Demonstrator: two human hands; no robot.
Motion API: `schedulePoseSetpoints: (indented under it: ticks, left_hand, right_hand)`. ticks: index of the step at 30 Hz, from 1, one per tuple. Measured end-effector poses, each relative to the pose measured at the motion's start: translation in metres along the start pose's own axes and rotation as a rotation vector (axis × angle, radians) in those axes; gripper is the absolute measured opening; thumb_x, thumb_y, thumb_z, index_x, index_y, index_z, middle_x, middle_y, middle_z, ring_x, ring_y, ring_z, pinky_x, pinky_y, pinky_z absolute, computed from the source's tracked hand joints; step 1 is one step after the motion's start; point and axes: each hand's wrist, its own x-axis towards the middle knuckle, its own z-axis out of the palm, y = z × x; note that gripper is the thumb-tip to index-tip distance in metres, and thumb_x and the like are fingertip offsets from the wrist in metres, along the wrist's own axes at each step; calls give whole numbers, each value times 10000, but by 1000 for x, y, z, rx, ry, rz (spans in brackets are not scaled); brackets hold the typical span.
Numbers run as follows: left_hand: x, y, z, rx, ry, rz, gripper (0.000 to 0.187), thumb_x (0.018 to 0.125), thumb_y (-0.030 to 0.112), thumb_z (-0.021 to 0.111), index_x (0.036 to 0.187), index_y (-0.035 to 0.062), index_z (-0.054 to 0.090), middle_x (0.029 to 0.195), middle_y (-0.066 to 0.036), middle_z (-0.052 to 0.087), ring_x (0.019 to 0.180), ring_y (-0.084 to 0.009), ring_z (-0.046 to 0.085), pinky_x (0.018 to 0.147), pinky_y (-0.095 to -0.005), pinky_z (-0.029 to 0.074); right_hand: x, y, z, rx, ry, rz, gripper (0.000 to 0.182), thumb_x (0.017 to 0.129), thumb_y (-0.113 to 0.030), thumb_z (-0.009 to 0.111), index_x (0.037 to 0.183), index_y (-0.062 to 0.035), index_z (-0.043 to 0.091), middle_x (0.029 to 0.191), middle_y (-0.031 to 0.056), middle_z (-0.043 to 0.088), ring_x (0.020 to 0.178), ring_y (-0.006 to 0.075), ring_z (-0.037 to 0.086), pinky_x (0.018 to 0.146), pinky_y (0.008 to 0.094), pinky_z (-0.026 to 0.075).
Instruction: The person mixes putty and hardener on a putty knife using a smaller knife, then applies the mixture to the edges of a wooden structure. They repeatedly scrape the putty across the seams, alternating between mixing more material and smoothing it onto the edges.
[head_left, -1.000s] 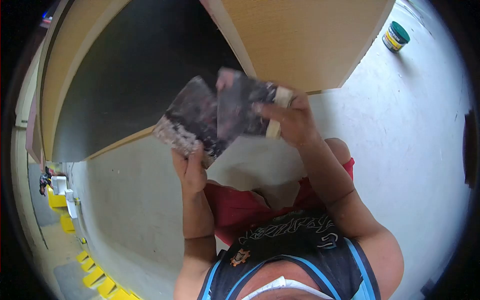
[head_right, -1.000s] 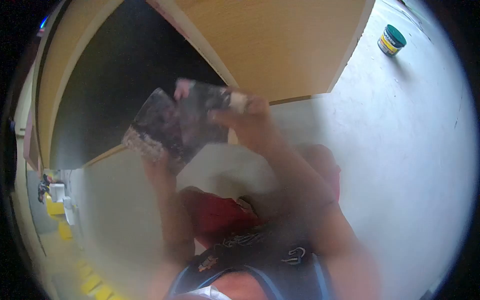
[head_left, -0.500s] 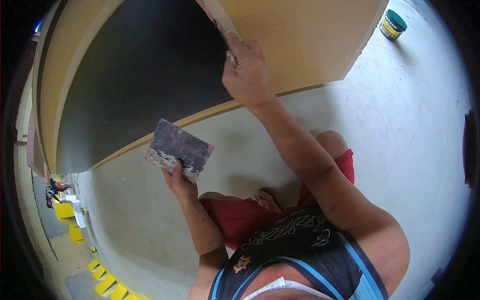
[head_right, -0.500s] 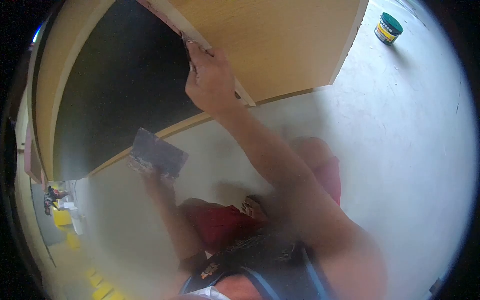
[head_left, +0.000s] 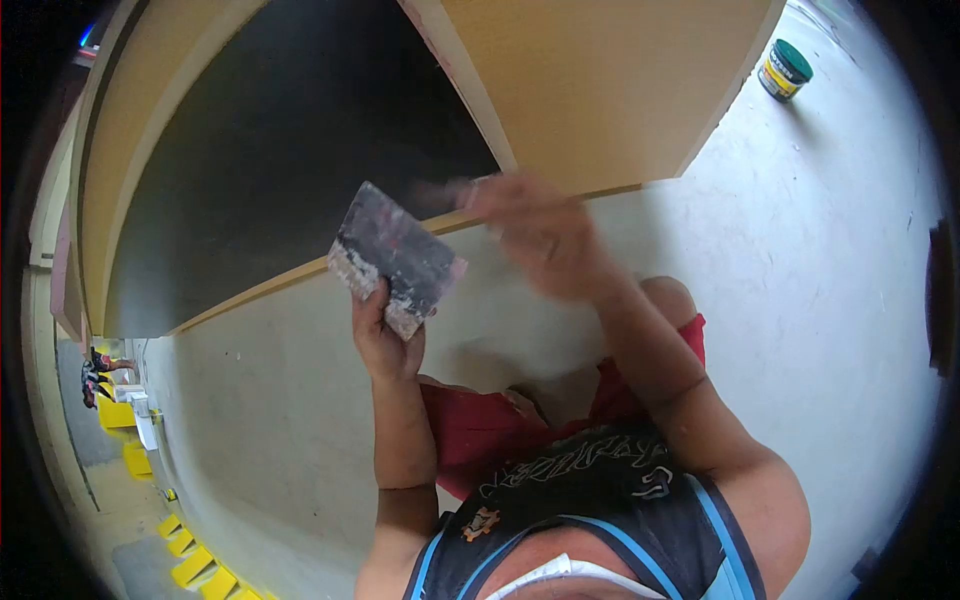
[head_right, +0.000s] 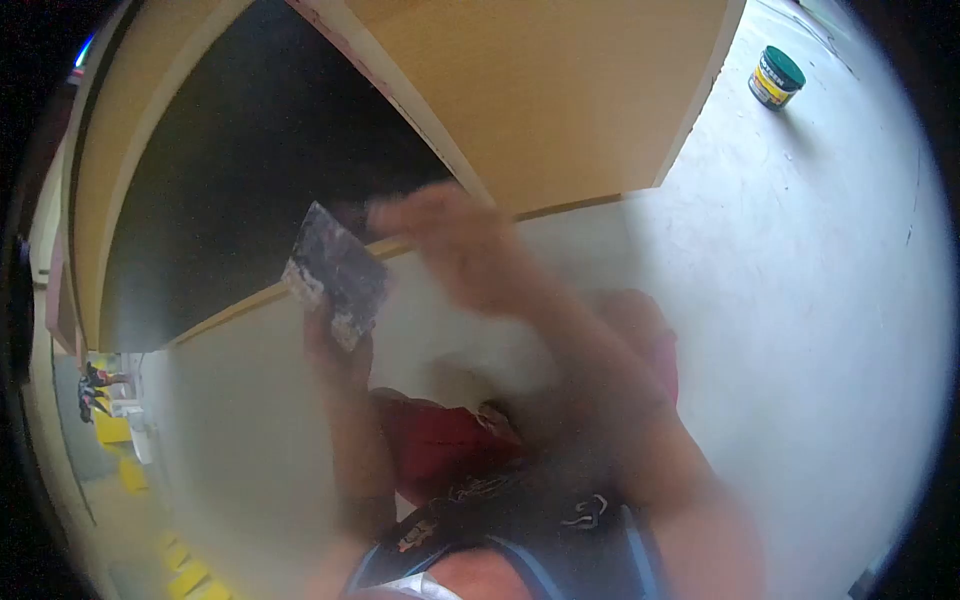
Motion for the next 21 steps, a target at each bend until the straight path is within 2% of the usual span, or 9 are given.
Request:
schedulePoseSetpoints:
  ticks: [2, 4, 6, 8, 9, 11, 16, 18, 21]
  left_hand:
    - [1, 0, 14, -3, -35, 43, 433, 871, 75, 450, 1289, 35, 346, 1167, -132, 508, 1014, -264, 561, 758, -397, 523]
    - [1, 2, 25, -8, -74, 84, 435, 874, 79, 446, 1295, 37, 342, 1184, -133, 502, 1024, -270, 558, 762, -396, 523]
    - [-1, 5, 32, -56, -56, 160, 448, 879, 104, 448, 1307, 41, 332, 1209, -139, 492, 1040, -279, 553, 735, -385, 533]
    - [3, 3, 33, 0, -73, 140, 504, 852, 172, 502, 1307, 29, 336, 1211, -136, 482, 1087, -267, 509, 829, -400, 474]
    - [3, 1, 32, 60, -80, 118, 572, 825, 240, 555, 1306, 18, 341, 1212, -132, 472, 1133, -255, 464, 923, -414, 415]
    - [7, -5, 25, 54, -98, 89, 566, 830, 245, 548, 1304, 16, 340, 1212, -135, 471, 1133, -257, 467, 923, -421, 418]
    - [8, -4, 26, 77, -114, 59, 527, 847, 235, 523, 1291, 11, 347, 1212, -136, 469, 1132, -262, 474, 919, -431, 432]
    - [12, -3, 25, -18, -78, 116, 419, 861, 91, 475, 1261, 36, 365, 1157, -127, 517, 1017, -260, 562, 732, -375, 536]
    - [10, 0, 14, 244, 15, 169, 431, 847, 38, 470, 1264, 35, 363, 1163, -127, 514, 1032, -253, 553, 811, -385, 509]
  right_hand:
    - [-10, 4, 4, -81, -68, -247, 337, 800, 25, 530, 1105, -89, 616, 1069, 120, 622, 855, 246, 603, 790, 317, 482]
    - [-17, 8, -12, -160, -214, -61, 338, 794, 44, 510, 1091, -77, 618, 1081, 133, 620, 883, 291, 598, 812, 354, 479]
    - [-15, 21, -27, -219, -72, 13, 264, 804, 11, 541, 1050, -35, 622, 1023, 114, 641, 879, 217, 608, 805, 319, 473]
    - [1, 19, -41, 80, 180, 581, 221, 803, -37, 592, 1019, 3, 614, 937, 78, 654, 837, 133, 592, 765, 273, 467]
    - [12, 19, -49, 75, 174, 583, 221, 803, -37, 592, 1019, 3, 614, 937, 78, 654, 837, 133, 592, 765, 273, 467]
    - [35, 23, -60, 101, 328, 462, 294, 797, -155, 616, 1044, 3, 610, 857, 121, 669, 793, 143, 617, 700, 278, 476]
    - [77, 35, -61, 88, 310, 351, 258, 789, -127, 602, 1016, -6, 619, 861, 135, 667, 778, 173, 631, 701, 282, 482]
    - [86, 31, -61, 56, 324, 317, 253, 786, -123, 600, 1010, -8, 620, 865, 137, 666, 770, 185, 634, 702, 286, 484]
    - [92, 13, -71, 60, 349, 150, 239, 775, -73, 580, 1003, -22, 628, 884, 140, 660, 810, 237, 632, 733, 318, 488]
